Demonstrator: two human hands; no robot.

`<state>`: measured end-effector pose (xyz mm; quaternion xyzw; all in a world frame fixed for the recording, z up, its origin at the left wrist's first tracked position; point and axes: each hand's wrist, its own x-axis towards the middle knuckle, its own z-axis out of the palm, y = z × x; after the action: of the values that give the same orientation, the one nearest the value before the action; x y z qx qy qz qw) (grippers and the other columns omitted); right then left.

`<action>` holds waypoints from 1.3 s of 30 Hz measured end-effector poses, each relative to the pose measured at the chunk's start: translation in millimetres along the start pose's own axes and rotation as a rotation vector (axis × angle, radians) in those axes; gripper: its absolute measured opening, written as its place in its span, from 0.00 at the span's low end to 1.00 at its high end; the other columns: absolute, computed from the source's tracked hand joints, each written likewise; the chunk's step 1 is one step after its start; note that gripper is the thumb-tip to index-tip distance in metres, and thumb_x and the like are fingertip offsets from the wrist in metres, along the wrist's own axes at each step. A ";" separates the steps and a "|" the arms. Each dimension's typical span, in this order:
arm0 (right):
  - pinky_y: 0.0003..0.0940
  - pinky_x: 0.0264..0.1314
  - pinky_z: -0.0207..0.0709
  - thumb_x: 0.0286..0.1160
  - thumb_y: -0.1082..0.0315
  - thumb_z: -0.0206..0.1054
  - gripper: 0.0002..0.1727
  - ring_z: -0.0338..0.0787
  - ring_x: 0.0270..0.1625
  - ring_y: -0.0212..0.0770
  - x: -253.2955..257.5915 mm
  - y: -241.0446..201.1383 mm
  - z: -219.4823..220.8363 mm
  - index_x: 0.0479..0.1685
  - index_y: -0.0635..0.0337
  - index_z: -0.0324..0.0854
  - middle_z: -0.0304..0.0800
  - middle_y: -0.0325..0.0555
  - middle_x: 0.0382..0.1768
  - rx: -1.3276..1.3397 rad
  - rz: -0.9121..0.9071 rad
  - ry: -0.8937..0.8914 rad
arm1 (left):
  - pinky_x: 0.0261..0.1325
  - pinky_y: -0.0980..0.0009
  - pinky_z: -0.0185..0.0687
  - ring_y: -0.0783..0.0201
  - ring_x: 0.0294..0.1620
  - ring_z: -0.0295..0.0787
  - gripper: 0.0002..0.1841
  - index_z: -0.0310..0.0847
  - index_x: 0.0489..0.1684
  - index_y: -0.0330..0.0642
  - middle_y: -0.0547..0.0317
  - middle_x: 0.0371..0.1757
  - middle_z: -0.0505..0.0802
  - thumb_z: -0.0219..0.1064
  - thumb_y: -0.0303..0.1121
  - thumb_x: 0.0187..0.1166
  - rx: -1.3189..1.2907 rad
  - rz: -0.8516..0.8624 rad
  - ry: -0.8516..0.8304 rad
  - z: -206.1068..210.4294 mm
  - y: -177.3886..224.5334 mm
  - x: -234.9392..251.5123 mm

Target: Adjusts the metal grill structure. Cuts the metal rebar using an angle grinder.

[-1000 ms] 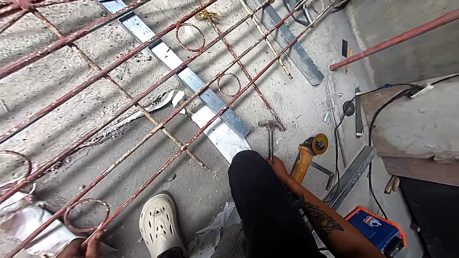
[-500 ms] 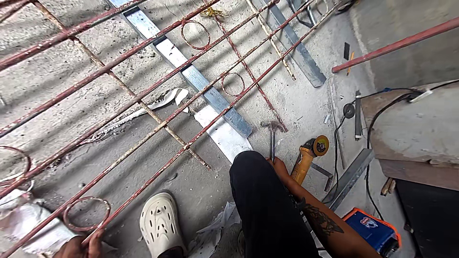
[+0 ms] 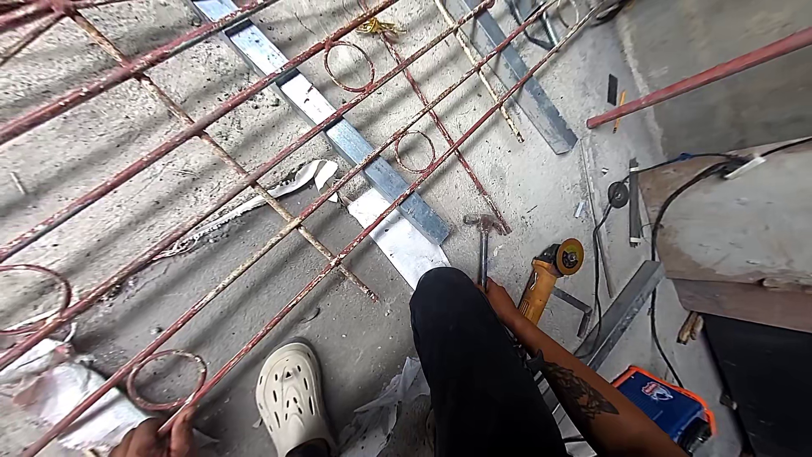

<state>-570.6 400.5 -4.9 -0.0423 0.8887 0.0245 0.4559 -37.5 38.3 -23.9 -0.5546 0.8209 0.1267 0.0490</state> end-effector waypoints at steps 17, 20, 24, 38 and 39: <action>0.59 0.59 0.81 0.89 0.61 0.57 0.14 0.92 0.54 0.57 -11.1 20.2 5.6 0.59 0.60 0.78 0.91 0.59 0.46 -0.019 -0.124 -0.092 | 0.54 0.35 0.76 0.33 0.51 0.90 0.43 0.81 0.33 0.30 0.33 0.39 0.90 0.39 0.68 0.83 0.071 -0.033 -0.007 -6.2 9.7 -1.9; 0.58 0.56 0.82 0.90 0.60 0.56 0.14 0.92 0.52 0.56 -8.4 20.0 12.0 0.59 0.59 0.78 0.91 0.58 0.44 0.007 -0.112 -0.068 | 0.54 0.35 0.77 0.33 0.50 0.90 0.42 0.81 0.32 0.31 0.33 0.39 0.90 0.40 0.67 0.84 0.082 -0.033 0.008 -3.0 7.7 -1.7; 0.58 0.58 0.82 0.91 0.56 0.54 0.17 0.92 0.54 0.56 -6.2 22.2 11.7 0.64 0.56 0.77 0.91 0.56 0.46 0.011 -0.133 -0.080 | 0.55 0.36 0.77 0.34 0.51 0.90 0.42 0.81 0.32 0.31 0.34 0.39 0.90 0.40 0.67 0.83 0.089 -0.041 0.036 2.3 7.6 -3.0; 0.62 0.62 0.81 0.92 0.51 0.54 0.21 0.91 0.60 0.58 -2.5 18.9 16.3 0.71 0.51 0.77 0.92 0.56 0.53 0.027 -0.109 -0.092 | 0.53 0.35 0.77 0.33 0.50 0.90 0.45 0.81 0.34 0.32 0.33 0.40 0.90 0.38 0.72 0.80 0.107 -0.035 0.081 8.6 -0.2 -1.0; 0.62 0.63 0.81 0.92 0.52 0.53 0.20 0.91 0.60 0.58 -1.9 19.3 16.9 0.71 0.52 0.77 0.92 0.57 0.54 0.027 -0.107 -0.090 | 0.52 0.35 0.77 0.32 0.49 0.90 0.45 0.81 0.33 0.31 0.33 0.39 0.90 0.38 0.71 0.79 0.104 -0.032 0.084 7.9 0.5 -0.5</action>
<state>-557.7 421.2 -13.0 -0.0823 0.8640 -0.0098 0.4967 -38.2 41.0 -31.4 -0.5691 0.8189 0.0599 0.0454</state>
